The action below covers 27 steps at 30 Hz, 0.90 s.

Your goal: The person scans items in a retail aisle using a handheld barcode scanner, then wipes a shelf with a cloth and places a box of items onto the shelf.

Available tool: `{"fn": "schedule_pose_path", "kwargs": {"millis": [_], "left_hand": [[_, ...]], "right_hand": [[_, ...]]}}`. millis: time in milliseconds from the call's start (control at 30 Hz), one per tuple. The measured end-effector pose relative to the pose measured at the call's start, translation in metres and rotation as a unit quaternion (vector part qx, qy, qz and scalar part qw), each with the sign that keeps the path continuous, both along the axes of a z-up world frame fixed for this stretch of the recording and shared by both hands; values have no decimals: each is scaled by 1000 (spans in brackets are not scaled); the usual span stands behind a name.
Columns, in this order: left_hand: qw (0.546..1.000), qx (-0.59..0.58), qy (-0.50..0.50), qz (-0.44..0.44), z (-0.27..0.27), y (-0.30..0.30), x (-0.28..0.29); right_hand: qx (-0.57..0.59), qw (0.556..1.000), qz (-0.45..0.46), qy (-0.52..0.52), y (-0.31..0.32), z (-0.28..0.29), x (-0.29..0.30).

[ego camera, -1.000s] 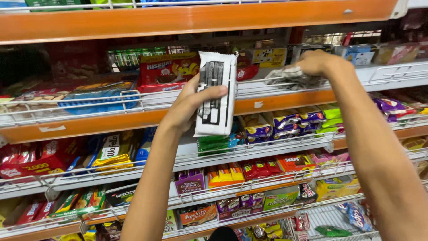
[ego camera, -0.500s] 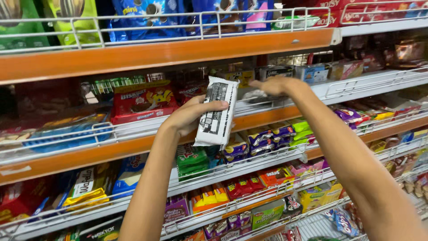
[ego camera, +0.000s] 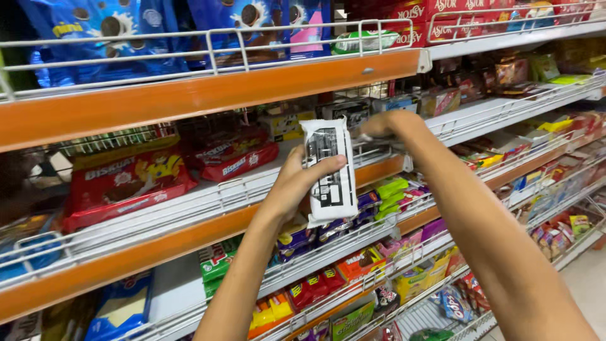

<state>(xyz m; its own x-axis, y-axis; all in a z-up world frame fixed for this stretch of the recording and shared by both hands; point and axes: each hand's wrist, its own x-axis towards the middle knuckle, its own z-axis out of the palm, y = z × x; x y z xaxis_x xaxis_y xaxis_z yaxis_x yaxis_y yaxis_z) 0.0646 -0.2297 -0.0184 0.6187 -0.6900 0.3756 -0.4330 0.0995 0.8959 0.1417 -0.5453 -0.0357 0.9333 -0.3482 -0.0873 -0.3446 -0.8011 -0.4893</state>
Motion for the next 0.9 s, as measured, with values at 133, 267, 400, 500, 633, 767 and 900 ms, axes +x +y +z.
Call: {"fn": "schedule_pose_path", "kwargs": {"millis": [133,267,400,500,633,767,900], "left_hand": [[1000,3,-4,17,-3,5,-2],[998,-15,-66,14,-5,6,-4],[999,13,-38,32,-1,9,-5],[998,20,48,-24,13,-1,-5],[998,55,15,-15,35,-12,-2],[988,120,-85,-44,54,-23,20],[990,125,-63,-34,61,-23,41]], "right_hand": [[96,989,112,-26,24,-17,51],[-44,979,195,-43,6,-14,70],[-175,967,183,27,-10,-6,51],[-113,986,118,17,11,-5,64],[27,977,201,-65,14,-19,77],[-164,968,187,-19,-28,-14,53],[-140,989,35,13,-38,-13,44]]}}
